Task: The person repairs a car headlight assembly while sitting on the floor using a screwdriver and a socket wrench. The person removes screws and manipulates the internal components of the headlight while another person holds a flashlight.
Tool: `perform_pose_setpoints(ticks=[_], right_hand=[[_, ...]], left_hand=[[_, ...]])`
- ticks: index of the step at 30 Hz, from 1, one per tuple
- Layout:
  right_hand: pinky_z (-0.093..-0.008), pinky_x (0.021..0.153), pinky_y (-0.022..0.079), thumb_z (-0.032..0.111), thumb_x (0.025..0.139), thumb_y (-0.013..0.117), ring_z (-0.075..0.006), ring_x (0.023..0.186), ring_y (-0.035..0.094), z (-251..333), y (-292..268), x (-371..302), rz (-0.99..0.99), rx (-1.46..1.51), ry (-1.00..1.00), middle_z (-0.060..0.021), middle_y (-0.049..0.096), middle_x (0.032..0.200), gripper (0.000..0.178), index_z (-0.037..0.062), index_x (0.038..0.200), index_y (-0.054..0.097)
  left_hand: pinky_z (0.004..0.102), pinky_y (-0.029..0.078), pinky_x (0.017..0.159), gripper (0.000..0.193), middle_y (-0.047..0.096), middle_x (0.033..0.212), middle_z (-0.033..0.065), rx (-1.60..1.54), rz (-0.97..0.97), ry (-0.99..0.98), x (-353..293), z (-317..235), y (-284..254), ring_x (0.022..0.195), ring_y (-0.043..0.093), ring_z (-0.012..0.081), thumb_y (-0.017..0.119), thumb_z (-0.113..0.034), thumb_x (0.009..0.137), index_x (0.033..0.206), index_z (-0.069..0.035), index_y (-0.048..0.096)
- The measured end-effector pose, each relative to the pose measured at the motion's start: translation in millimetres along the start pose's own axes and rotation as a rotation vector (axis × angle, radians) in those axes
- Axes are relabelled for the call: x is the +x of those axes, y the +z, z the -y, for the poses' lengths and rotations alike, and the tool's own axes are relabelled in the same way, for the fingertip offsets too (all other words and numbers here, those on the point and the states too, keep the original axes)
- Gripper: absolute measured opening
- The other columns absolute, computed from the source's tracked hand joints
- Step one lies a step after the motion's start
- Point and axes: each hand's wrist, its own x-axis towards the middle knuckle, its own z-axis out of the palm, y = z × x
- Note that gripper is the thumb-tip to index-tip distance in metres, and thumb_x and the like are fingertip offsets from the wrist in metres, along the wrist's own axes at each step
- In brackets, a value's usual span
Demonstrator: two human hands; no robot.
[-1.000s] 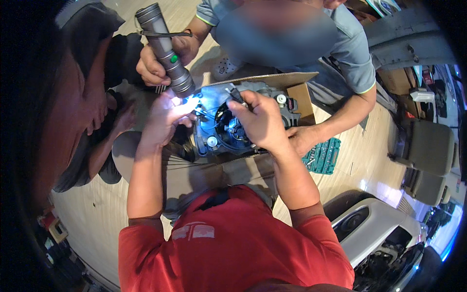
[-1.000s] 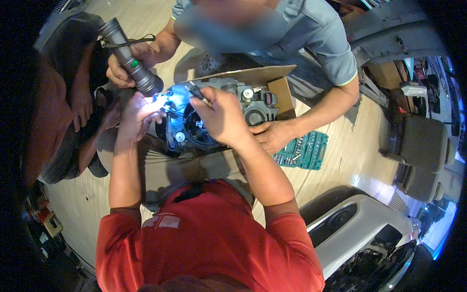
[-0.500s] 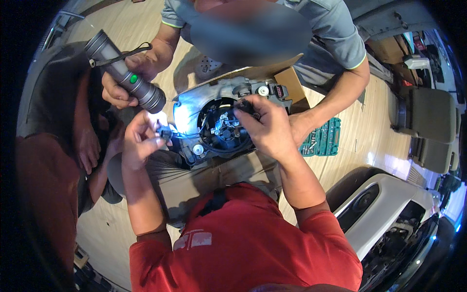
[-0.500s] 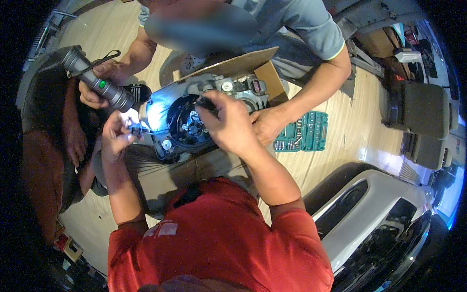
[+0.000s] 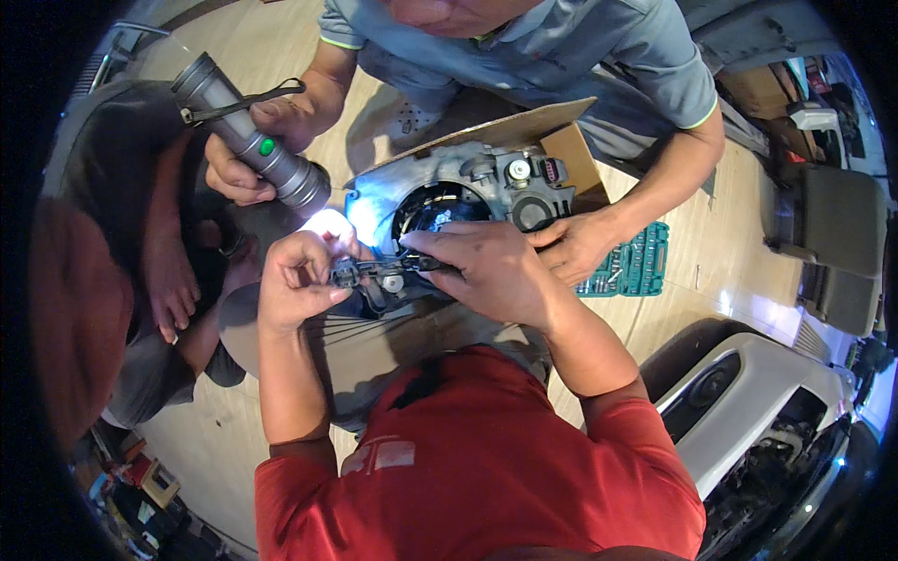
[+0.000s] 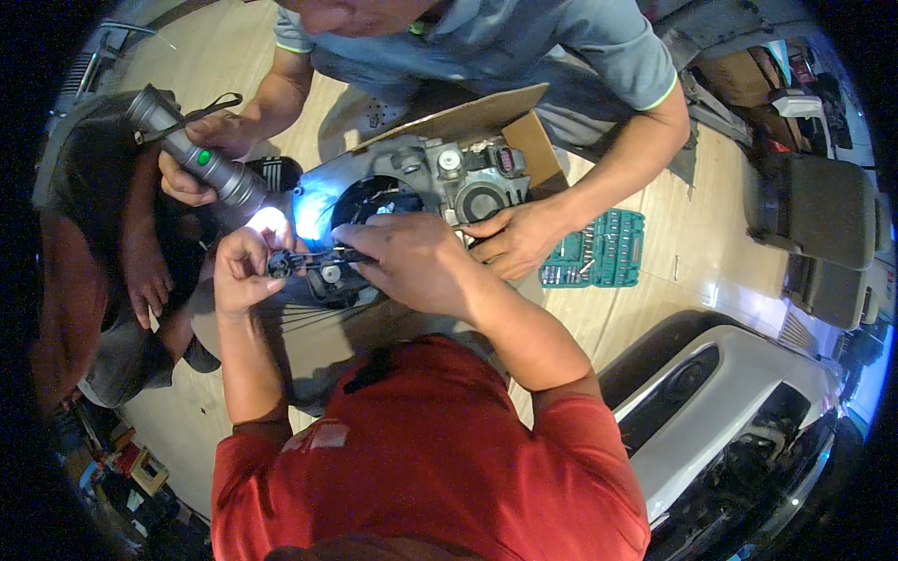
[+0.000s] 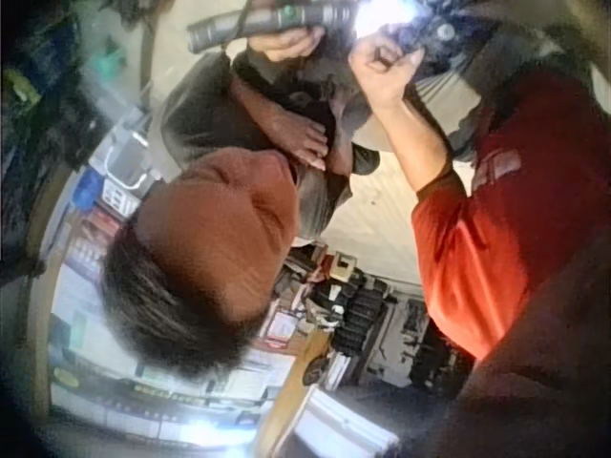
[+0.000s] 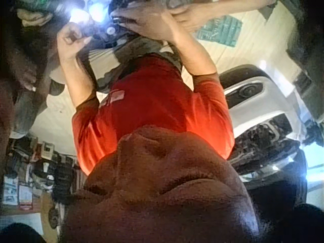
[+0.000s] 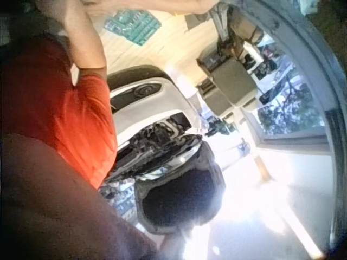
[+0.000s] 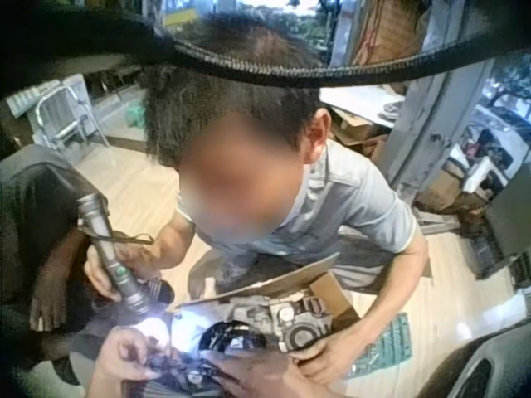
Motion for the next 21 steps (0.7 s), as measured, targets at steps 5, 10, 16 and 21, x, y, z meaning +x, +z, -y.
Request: perform_pose_setpoints(ticks=[5,10,16,21], right_hand=[[-0.0423,0.07,0.052,0.011,0.079,0.074,-0.0341,0.082,0.066,-0.8,6.1,8.8,0.022,-0.038,-0.015,-0.0129,0.067,0.091,0.03,0.0066,0.107,0.065],[-0.0455,0.066,0.052,0.018,0.082,0.072,-0.0345,0.078,0.065,1.5,20.0,12.0,-0.05,0.01,-0.014,-0.0107,0.063,0.087,0.026,0.0082,0.103,0.06],[-0.0423,0.063,0.052,0.023,0.083,0.071,-0.0317,0.074,0.065,3.9,35.3,14.6,-0.086,-0.044,-0.053,-0.0102,0.061,0.084,0.024,0.008,0.098,0.059],[-0.0418,0.062,0.052,0.025,0.08,0.072,-0.0287,0.076,0.065,1.3,37.4,16.7,-0.081,-0.114,-0.104,-0.0092,0.06,0.082,0.025,0.0074,0.09,0.056]], left_hand=[[0.0422,0.056,0.084,0.033,0.063,0.109,0.0168,0.059,-0.115,0.018,4.7,-0.6,2.9,0.103,0.064,0.0289,0.078,0.002,0.07,0.083,-0.007,0.048],[0.0434,0.056,0.088,0.028,0.063,0.119,0.0163,-0.048,-0.218,0.084,8.9,5.9,2.7,0.108,0.065,0.0313,0.069,0.007,0.071,0.088,-0.008,0.053],[0.0419,0.055,0.09,0.042,0.064,0.118,0.0172,-0.16,-0.259,0.106,11.8,16.3,-4.0,0.107,0.066,0.0303,0.066,0.011,0.071,0.11,-0.004,0.06],[0.0407,0.055,0.09,0.049,0.065,0.114,0.0156,-0.181,-0.238,0.077,12.5,17.8,-5.2,0.106,0.066,0.0298,0.069,0.01,0.072,0.118,-0.004,0.059]])
